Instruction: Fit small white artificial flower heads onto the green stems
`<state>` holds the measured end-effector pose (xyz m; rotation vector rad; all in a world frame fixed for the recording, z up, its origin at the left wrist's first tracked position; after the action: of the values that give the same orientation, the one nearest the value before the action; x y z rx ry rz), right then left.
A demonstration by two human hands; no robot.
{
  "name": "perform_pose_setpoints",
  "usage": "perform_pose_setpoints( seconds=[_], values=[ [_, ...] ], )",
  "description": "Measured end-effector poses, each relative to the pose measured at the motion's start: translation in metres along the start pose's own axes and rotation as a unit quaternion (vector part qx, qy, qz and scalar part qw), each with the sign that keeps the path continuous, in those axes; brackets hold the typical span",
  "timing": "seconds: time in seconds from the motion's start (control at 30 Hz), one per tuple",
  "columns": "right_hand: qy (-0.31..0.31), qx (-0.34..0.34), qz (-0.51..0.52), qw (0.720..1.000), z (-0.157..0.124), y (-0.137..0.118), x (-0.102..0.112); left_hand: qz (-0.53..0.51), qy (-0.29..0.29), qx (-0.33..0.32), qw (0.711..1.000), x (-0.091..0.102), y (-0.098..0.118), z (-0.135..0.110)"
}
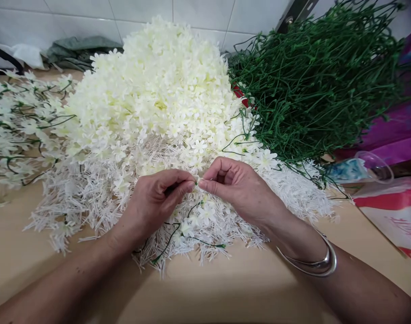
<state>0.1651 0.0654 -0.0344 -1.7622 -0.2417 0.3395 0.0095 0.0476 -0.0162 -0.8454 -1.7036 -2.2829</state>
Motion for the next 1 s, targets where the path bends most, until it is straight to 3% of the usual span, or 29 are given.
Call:
perform_pose_setpoints(
  seconds=[0.27, 0.47, 0.67, 1.0],
  values=[
    [0.007, 0.004, -0.009, 1.0, -0.003, 0.005, -0.01, -0.05, -0.012, 0.033, 0.998, -0.003, -0.006, 0.003],
    [0.004, 0.006, 0.055, 0.998, 0.006, 0.004, 0.0, -0.145, -0.01, 0.089, 0.985, -0.006, -0.013, 0.008],
    [0.001, -0.021, 0.11, 0.994, 0.011, 0.006, 0.01, -0.18, 0.011, 0.095, 0.979, -0.001, -0.011, 0.008],
    [0.002, -0.029, 0.105, 0.994, 0.009, 0.006, 0.008, -0.191, -0.003, 0.091, 0.977, -0.005, -0.007, 0.008]
  ],
)
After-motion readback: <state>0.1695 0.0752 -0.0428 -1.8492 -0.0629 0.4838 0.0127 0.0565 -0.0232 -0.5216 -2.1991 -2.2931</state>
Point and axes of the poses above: each hand's wrist, its own z-axis towards the middle knuckle, its own x-axis out of the back of the hand, y = z × x, the point moved 8 cm from there along z, towards the middle knuckle, and after that the axes turned 5 degrees about -y, right-handed, at the moved point
